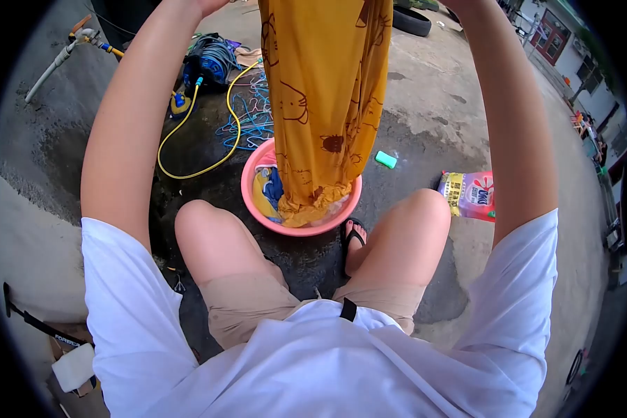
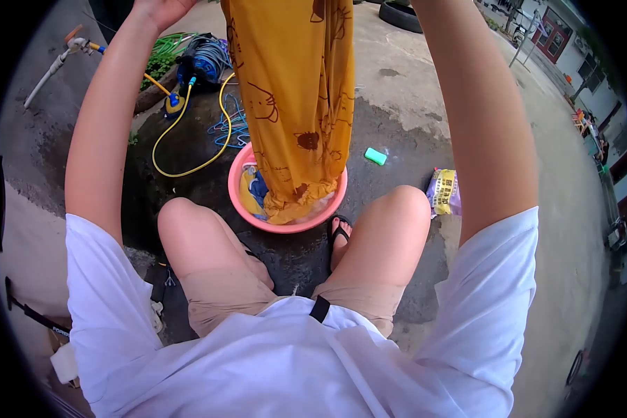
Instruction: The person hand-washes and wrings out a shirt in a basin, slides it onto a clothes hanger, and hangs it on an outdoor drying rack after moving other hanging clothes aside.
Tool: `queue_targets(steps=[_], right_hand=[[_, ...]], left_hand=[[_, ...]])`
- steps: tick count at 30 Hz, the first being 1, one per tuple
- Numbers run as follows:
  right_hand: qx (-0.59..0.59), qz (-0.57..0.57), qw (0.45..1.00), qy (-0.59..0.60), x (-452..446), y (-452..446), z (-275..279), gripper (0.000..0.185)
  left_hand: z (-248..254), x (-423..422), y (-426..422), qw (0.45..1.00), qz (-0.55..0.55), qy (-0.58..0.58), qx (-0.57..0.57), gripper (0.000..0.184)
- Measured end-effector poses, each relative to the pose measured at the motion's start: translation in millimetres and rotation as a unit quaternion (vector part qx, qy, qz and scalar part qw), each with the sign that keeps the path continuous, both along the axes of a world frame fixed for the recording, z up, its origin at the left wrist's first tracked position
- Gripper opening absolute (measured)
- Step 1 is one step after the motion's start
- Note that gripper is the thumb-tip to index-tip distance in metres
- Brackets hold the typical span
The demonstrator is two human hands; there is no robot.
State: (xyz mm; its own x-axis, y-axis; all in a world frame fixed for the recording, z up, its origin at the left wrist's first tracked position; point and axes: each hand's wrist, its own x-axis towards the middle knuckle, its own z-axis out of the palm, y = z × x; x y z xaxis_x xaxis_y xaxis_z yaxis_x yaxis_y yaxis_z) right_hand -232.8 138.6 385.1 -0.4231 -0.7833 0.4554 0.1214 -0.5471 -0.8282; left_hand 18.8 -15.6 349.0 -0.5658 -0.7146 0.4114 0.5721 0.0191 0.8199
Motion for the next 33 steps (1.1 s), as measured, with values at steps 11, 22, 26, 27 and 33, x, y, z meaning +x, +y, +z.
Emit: queue_targets(steps=[11, 22, 26, 27, 33], right_hand=[[0.490, 0.001, 0.854, 0.177, 16, -33, -350, 0.032], [0.647, 0.082, 0.536, 0.537, 81, -14, -597, 0.047], [0.668, 0.110, 0.508, 0.532, 80, -27, -619, 0.046], [0.676, 0.115, 0.509, 0.520, 77, -30, -626, 0.046], [0.702, 0.163, 0.482, 0.499, 74, -37, -661, 0.046]], left_hand=[[-336, -31, -14, 0.904, 0.040, -0.345, 0.251, 0.049], [-576, -25, 61, 0.619, 0.053, -0.759, -0.195, 0.085], [-587, -30, 58, 0.629, 0.008, -0.757, -0.179, 0.088], [-592, -31, 57, 0.636, 0.000, -0.753, -0.170, 0.087], [-647, -27, 50, 0.663, -0.050, -0.727, -0.173, 0.069]])
